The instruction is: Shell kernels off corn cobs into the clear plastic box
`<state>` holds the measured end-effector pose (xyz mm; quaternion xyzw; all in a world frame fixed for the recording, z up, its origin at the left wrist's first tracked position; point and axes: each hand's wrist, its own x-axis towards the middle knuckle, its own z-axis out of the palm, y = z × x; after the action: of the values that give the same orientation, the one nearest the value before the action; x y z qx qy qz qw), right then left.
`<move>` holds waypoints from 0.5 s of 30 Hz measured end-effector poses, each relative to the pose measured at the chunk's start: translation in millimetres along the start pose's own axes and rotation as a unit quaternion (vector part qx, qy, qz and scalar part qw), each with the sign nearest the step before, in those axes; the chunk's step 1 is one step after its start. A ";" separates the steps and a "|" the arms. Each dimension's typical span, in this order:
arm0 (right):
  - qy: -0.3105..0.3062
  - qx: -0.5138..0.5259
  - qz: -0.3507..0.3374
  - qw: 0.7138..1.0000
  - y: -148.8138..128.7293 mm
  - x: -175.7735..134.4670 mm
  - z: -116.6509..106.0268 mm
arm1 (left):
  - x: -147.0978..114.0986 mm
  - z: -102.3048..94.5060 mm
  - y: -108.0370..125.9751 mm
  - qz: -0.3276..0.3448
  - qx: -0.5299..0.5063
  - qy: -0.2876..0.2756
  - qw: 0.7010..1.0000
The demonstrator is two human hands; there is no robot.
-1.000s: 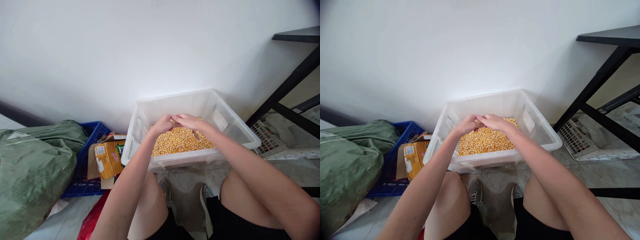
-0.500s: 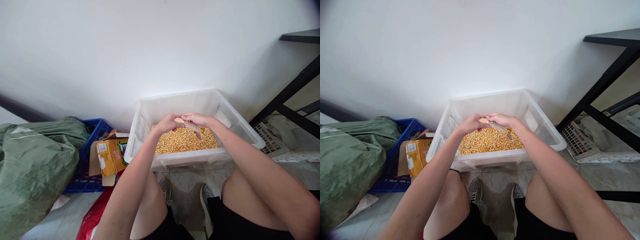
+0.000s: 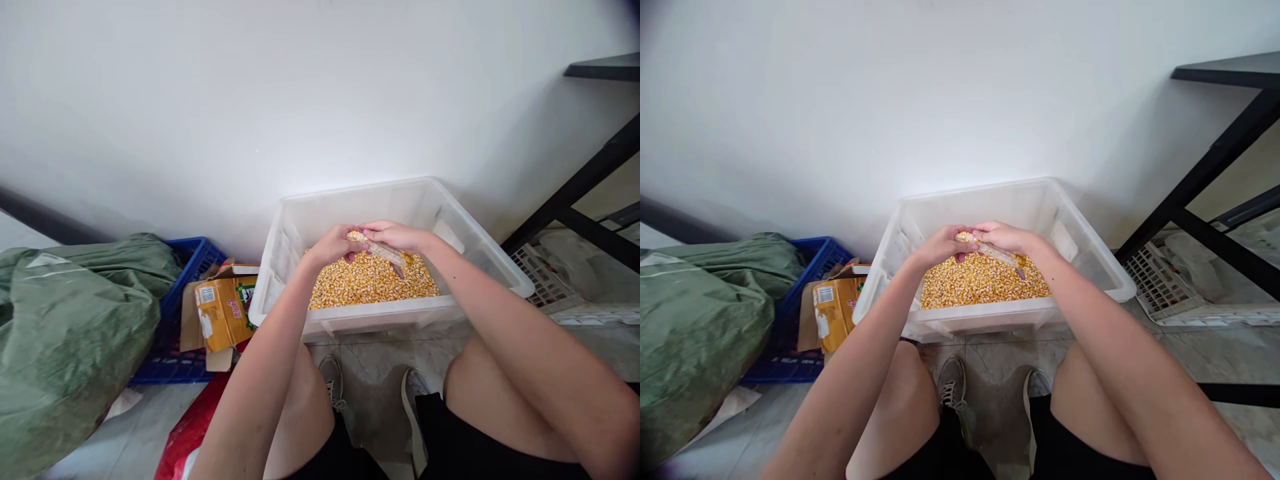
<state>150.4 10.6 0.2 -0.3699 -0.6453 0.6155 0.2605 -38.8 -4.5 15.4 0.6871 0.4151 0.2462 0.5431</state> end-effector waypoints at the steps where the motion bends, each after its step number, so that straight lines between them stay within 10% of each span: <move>1: 0.006 0.022 0.001 1.000 -0.7 -1.3 -0.1 | -0.1 0.1 -0.1 0.006 -0.010 0.007 1.000; 15: 0.037 0.081 -0.003 0.996 -5.9 1.3 13.0 | 4.7 -1.8 -2.8 0.047 -0.074 0.016 0.996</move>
<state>138.4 3.9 4.5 -0.3687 -0.5841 0.6508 0.3151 -38.6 0.6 12.8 0.6596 0.3719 0.3128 0.5733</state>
